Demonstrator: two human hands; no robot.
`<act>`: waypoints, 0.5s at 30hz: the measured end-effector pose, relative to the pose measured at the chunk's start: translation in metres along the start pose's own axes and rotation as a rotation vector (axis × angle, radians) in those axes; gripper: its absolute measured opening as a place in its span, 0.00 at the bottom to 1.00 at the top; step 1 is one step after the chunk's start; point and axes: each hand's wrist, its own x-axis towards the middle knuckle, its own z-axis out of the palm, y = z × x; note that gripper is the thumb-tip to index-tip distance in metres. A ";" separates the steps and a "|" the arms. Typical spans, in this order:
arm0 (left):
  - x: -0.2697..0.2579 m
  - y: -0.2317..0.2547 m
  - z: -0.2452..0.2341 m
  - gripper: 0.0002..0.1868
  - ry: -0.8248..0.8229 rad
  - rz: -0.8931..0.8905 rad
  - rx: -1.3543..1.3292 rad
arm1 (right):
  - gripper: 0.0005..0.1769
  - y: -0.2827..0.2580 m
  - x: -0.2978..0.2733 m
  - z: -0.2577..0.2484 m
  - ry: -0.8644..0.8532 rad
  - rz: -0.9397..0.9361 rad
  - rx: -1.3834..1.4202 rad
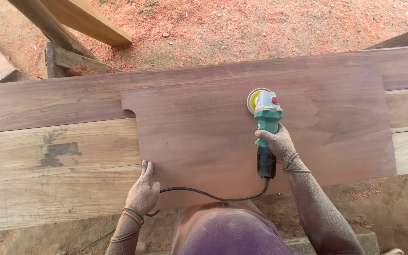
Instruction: Sanding a large wooden board using a power sander.
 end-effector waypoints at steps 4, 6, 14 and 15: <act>0.000 0.004 -0.001 0.41 -0.023 -0.041 0.003 | 0.30 -0.005 0.001 -0.019 0.018 -0.003 0.002; 0.002 -0.002 0.002 0.41 0.012 0.006 0.008 | 0.29 -0.005 0.003 -0.031 0.049 -0.008 0.044; 0.000 0.010 -0.004 0.42 -0.028 -0.053 0.029 | 0.25 -0.016 0.009 -0.075 0.197 -0.009 0.177; 0.001 0.005 -0.002 0.42 -0.005 -0.017 0.015 | 0.25 -0.017 0.011 -0.077 0.210 -0.025 0.216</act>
